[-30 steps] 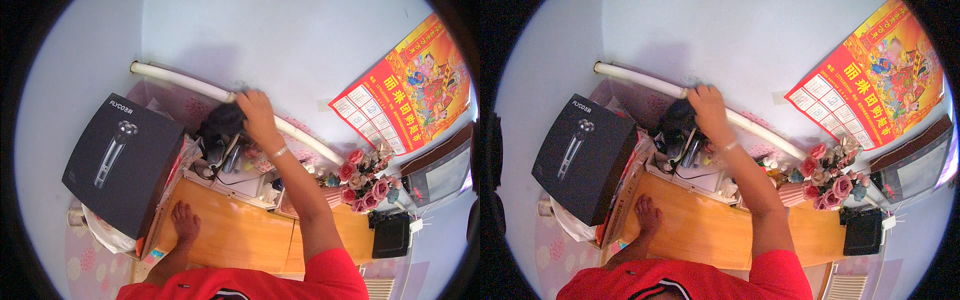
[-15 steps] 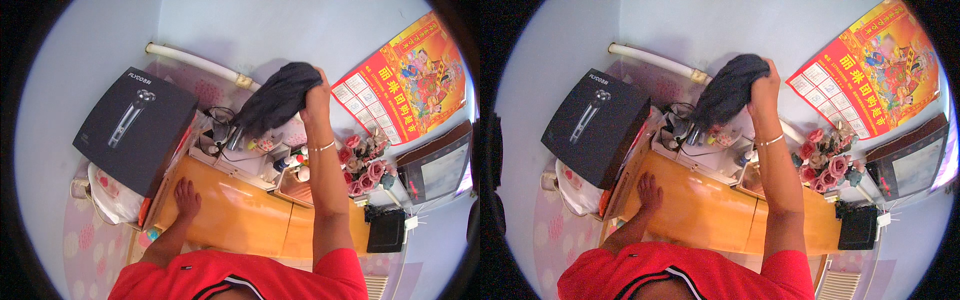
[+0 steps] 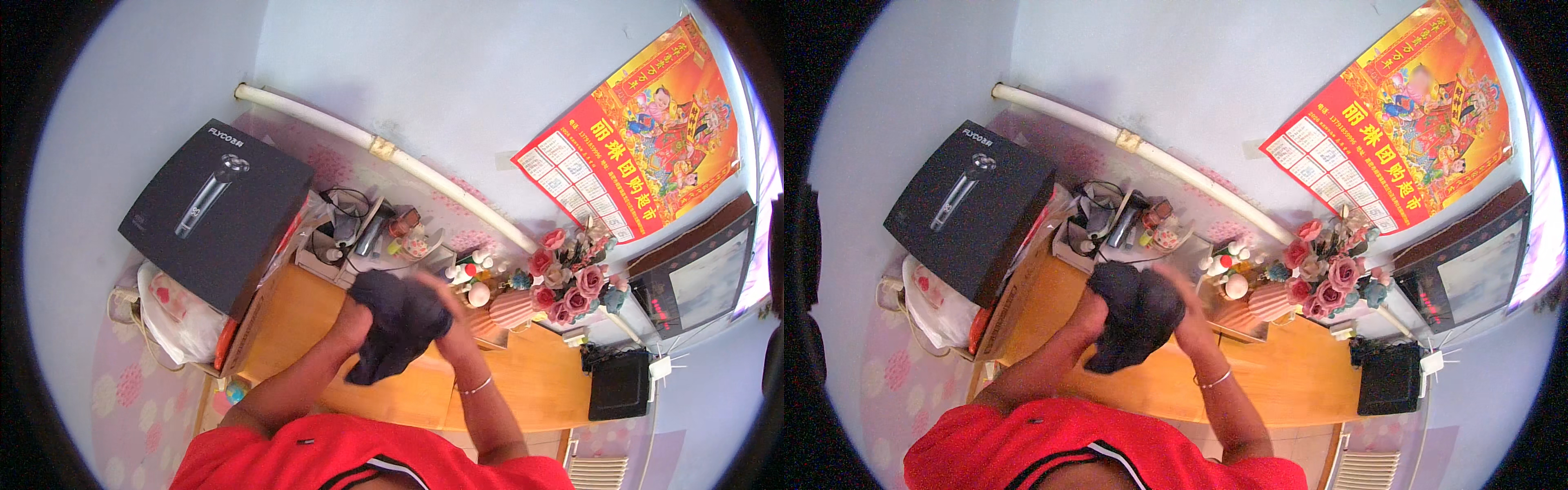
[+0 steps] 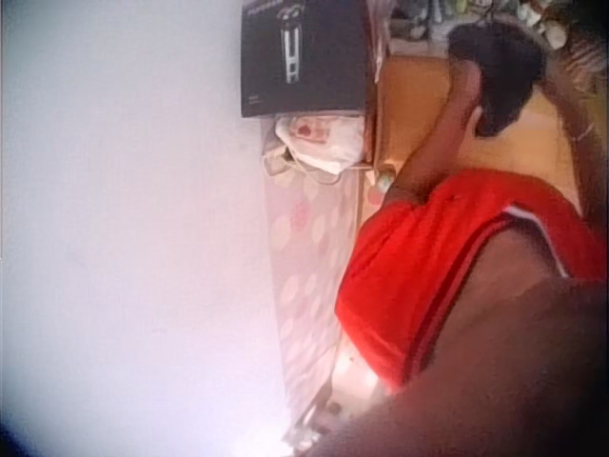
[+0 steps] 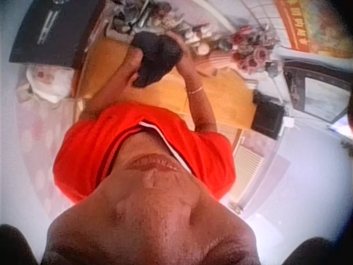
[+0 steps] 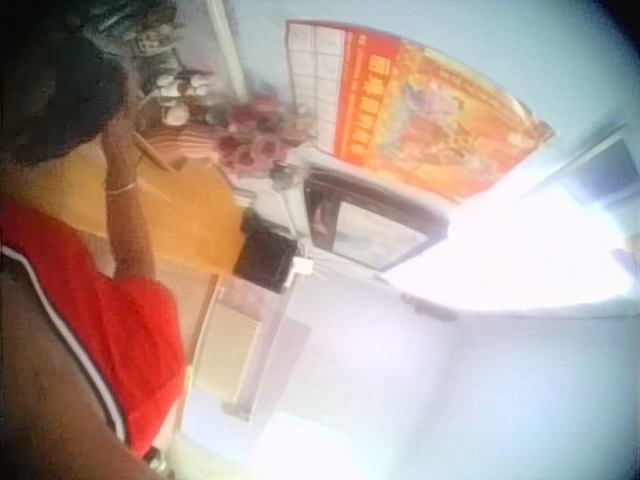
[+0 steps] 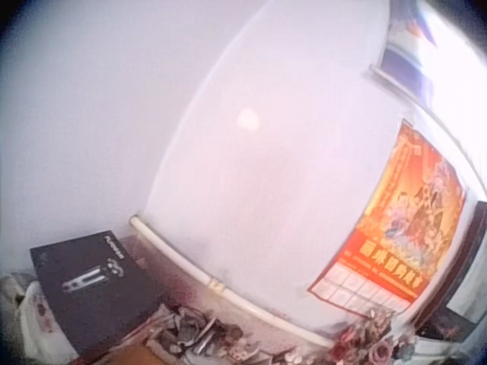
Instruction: The person wipes a wooden door and a patterned wall with a dark cloth. They then move to a wooden dresser, wiping the surface and a wall-mounted pipe while temporarily moving a flower arrangement aside to clean underneath.
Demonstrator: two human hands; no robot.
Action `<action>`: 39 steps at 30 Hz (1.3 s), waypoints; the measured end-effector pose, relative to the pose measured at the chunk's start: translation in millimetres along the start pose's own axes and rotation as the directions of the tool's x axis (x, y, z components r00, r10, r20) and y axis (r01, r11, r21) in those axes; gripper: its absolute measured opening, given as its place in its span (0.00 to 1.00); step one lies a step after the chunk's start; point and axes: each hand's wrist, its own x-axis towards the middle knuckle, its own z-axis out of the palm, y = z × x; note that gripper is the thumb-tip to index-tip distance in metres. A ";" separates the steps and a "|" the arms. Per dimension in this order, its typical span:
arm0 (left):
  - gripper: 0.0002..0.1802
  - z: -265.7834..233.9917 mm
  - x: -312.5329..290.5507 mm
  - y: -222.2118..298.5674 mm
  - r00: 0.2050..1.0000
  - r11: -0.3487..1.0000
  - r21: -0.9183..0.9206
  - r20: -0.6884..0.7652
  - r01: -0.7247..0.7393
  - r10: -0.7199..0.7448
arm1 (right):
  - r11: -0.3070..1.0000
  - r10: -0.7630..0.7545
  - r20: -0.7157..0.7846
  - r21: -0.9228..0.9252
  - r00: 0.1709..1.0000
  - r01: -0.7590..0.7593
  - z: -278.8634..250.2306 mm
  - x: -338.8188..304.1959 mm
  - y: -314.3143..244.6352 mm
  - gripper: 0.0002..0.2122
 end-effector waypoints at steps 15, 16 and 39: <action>0.22 -179.7 -23.7 -119.3 0.820 0.514 0.820 -0.463 0.253 0.336 | 0.896 -0.236 -0.241 -0.430 0.941 0.115 -43.4 89.6 -49.9 0.09; 0.23 -195.9 -32.4 -127.9 0.735 0.087 0.929 -0.340 0.360 0.587 | 0.874 -0.375 -0.220 -0.409 0.901 0.263 -39.2 111.2 -77.3 0.07; 0.32 -183.9 -41.4 -112.7 0.832 -0.165 0.882 -0.335 0.442 0.442 | -0.028 -0.480 0.183 -0.981 0.858 0.193 53.1 264.4 -27.2 0.23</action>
